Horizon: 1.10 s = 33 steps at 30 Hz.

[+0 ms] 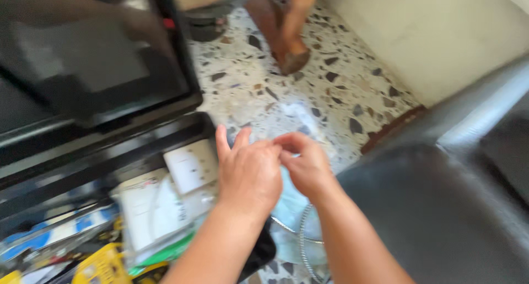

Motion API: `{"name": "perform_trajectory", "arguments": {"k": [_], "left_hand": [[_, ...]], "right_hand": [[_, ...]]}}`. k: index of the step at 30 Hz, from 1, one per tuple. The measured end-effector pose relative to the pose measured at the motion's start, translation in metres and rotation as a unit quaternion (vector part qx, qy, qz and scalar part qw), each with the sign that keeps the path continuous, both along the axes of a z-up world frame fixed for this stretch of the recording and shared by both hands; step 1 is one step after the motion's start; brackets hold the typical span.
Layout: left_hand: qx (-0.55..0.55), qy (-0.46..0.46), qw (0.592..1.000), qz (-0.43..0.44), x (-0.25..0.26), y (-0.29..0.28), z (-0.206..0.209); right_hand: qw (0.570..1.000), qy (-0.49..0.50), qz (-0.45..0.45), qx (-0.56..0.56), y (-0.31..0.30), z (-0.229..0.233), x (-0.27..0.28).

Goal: The person organizes various items into a red and black toolbox. They place electrical sockets, a flexible metal hose, a coiled white extension cord, and a plastic bag into the box, then close and secure the latches.

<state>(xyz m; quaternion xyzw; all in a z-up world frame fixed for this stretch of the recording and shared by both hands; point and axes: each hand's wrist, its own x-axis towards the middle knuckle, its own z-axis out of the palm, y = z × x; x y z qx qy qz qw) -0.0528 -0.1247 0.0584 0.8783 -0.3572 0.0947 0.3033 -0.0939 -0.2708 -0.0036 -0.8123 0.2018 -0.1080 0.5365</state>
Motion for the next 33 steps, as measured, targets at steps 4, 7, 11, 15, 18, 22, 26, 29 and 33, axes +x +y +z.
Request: {"name": "perform_trajectory", "arguments": {"k": [4, 7, 11, 15, 18, 22, 26, 29, 33], "left_hand": [[0.234, 0.028, 0.968, -0.088, 0.010, -0.028, -0.007], [0.252, 0.066, 0.959, -0.108, 0.010, -0.039, -0.016], [0.272, 0.083, 0.950, -0.127, 0.001, -0.045, -0.033], [0.248, 0.090, 0.959, -0.102, -0.002, -0.045, -0.041], [0.211, 0.108, 0.967, -0.093, -0.002, -0.043, -0.039], [0.219, 0.110, 0.965, -0.093, -0.004, -0.039, -0.035], [0.103, 0.110, 0.986, -0.073, 0.000, -0.037, -0.030], [0.001, 0.175, 0.983, -0.057, 0.006, -0.036, -0.032], [-0.203, 0.279, 0.937, -0.049, 0.016, -0.027, -0.038]], "right_hand": [[0.980, 0.099, -0.024, 0.169, -0.008, -0.057, -0.016], [0.967, 0.213, -0.010, 0.141, -0.006, -0.098, -0.030], [0.967, 0.222, 0.106, -0.064, 0.006, -0.150, -0.042], [0.969, 0.181, 0.169, 0.019, 0.029, -0.176, -0.044], [0.856, 0.156, 0.029, 0.491, 0.042, -0.179, -0.038], [0.872, 0.139, 0.016, 0.469, 0.049, -0.177, -0.036], [0.973, 0.130, 0.131, -0.139, 0.024, -0.164, -0.037], [0.972, 0.196, 0.008, 0.128, -0.007, -0.135, -0.041], [0.952, 0.160, -0.027, 0.258, -0.043, -0.062, -0.038]]}}
